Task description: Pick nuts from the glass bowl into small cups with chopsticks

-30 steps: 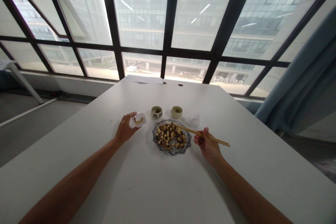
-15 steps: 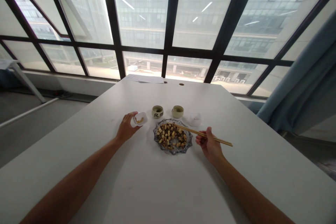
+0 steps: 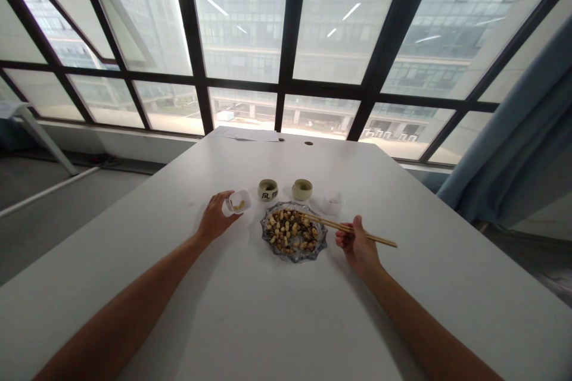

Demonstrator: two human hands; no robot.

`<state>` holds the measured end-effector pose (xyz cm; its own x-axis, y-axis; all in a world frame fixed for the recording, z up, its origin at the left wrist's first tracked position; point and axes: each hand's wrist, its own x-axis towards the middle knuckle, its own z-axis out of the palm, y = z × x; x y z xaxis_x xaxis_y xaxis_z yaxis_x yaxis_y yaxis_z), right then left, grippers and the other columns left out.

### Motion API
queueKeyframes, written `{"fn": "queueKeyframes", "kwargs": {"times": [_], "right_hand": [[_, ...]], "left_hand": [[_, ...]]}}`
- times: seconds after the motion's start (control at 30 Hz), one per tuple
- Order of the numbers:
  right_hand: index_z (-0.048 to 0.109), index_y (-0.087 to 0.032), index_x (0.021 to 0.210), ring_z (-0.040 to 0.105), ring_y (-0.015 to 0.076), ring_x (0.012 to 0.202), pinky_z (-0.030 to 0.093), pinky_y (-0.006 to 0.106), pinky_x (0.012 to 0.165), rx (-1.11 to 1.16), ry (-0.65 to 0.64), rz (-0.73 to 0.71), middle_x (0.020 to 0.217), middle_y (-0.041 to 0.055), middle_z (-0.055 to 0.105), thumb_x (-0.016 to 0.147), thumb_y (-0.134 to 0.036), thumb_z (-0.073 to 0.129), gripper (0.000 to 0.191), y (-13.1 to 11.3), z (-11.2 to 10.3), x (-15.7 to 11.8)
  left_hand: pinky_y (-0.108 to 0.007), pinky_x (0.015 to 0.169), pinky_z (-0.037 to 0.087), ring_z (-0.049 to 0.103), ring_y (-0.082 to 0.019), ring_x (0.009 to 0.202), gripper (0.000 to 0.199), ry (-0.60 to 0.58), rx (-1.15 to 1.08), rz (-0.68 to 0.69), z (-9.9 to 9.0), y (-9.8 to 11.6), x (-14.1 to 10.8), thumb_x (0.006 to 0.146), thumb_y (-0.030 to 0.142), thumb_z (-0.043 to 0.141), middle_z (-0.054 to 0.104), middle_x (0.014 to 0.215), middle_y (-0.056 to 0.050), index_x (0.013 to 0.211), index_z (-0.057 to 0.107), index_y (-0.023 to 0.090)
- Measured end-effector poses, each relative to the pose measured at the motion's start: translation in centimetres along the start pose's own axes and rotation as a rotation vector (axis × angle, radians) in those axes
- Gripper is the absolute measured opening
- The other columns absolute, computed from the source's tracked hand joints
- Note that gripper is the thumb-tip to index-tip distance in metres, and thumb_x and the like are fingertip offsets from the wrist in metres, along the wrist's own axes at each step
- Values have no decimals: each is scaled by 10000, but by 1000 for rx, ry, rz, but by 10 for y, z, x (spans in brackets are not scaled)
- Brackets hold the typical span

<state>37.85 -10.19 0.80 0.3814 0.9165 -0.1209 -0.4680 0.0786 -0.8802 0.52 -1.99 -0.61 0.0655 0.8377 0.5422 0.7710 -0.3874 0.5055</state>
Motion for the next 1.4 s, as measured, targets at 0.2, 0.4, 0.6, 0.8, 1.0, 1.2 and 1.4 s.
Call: {"fn": "queueKeyframes", "kwargs": {"times": [0.2, 0.4, 0.6, 0.8, 1.0, 1.2, 1.4], "right_hand": [[634, -152, 699, 606, 141, 406, 501, 232, 383, -5, 2, -29, 518, 42, 657, 606, -675, 805, 558, 2, 0, -1], [615, -160, 691, 592, 137, 391, 485, 231, 367, -17, -9, -33, 504, 38, 646, 657, -687, 764, 549, 4, -1, 1], [602, -171, 697, 582, 137, 389, 482, 233, 358, -16, -12, -23, 486, 18, 628, 687, -688, 742, 535, 5, -3, 3], [617, -165, 684, 582, 128, 390, 484, 219, 363, -6, 1, -20, 492, 24, 639, 662, -678, 766, 535, 4, -2, 2], [625, -160, 674, 586, 126, 399, 484, 212, 365, 9, -1, -23, 494, 23, 640, 615, -677, 797, 548, 3, -1, 2], [621, -155, 690, 584, 126, 396, 477, 211, 365, -8, -13, -25, 498, 34, 648, 650, -677, 776, 546, 6, -3, 3], [604, -159, 686, 585, 124, 391, 475, 211, 369, -4, -2, -43, 500, 27, 648, 629, -697, 775, 567, 6, -1, 2]], "left_hand": [[-409, 993, 485, 587, -278, 1146, 579, 12, 32, -37, 0, 1, 0, 722, 408, 728, 634, 1220, -106, 1228, 535, 203], [-409, 870, 519, 648, -291, 997, 567, 10, 111, -197, -1, 3, 0, 771, 546, 645, 668, 1089, -129, 1191, 554, 176], [-443, 891, 501, 650, -332, 1030, 598, -17, 196, -262, -1, 0, 3, 767, 618, 608, 680, 1079, -171, 1137, 579, 149], [-481, 942, 475, 621, -366, 1103, 621, -45, 222, -295, 3, -5, 4, 773, 637, 586, 677, 1089, -191, 1138, 579, 134], [-483, 973, 457, 601, -349, 1154, 683, -17, 181, -282, 3, -6, 4, 803, 588, 592, 650, 1175, -189, 1298, 487, 129], [-503, 1007, 440, 580, -348, 1186, 717, 10, 131, -289, 5, -8, 3, 792, 545, 632, 623, 1231, -195, 1343, 435, 131], [-514, 1070, 380, 473, -345, 1307, 703, 196, 144, -91, -10, 14, 12, 815, 562, 610, 525, 1391, -190, 1353, 405, 158]]}}
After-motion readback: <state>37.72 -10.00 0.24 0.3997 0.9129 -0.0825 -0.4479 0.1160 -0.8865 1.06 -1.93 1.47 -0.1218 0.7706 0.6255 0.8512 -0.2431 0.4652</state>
